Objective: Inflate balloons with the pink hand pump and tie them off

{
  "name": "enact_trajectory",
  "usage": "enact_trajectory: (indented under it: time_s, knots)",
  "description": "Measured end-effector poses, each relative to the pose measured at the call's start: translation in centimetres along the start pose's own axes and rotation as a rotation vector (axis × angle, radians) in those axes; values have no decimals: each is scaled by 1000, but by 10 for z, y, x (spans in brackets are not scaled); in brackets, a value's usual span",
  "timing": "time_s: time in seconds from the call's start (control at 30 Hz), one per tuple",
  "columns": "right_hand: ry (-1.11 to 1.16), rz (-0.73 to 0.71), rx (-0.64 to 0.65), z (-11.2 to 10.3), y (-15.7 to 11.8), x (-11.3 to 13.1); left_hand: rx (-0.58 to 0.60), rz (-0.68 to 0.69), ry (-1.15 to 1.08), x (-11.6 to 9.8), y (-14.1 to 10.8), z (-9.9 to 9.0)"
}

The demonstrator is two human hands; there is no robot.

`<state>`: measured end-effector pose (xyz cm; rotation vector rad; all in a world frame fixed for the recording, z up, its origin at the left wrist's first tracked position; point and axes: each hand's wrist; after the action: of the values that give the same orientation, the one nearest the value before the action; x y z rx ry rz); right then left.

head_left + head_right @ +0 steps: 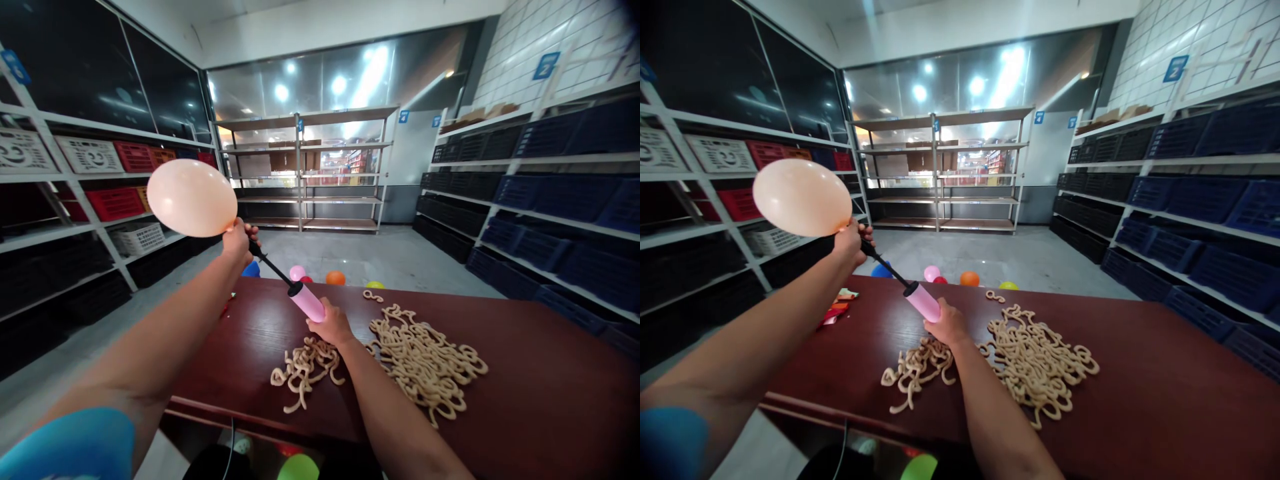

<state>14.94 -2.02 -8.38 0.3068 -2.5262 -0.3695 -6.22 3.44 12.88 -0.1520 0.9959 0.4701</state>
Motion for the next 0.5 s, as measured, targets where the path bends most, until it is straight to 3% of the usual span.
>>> enact_trajectory:
  time_s: [0.17,0.3,0.4,0.5]
  knots:
    - [-23,-22,22,-1,-1,2,-56,-103,32,57,-21,-7]
    - [-14,-8,69,-4,0,4,-5,-215,10,88,-41,-6]
    - [26,-14,72,-6,0,5,12,-214,25,85,-45,0]
    - [53,-25,43,-8,1,4,-24,-147,74,60,-34,7]
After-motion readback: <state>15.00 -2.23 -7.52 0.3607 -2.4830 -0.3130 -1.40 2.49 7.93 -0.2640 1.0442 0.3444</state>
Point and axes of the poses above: each hand's wrist, its own y-axis towards the middle knuckle, its own z-axis out of the palm, x = y × z, and after that the axes turned 3 degrees about x, right-handed
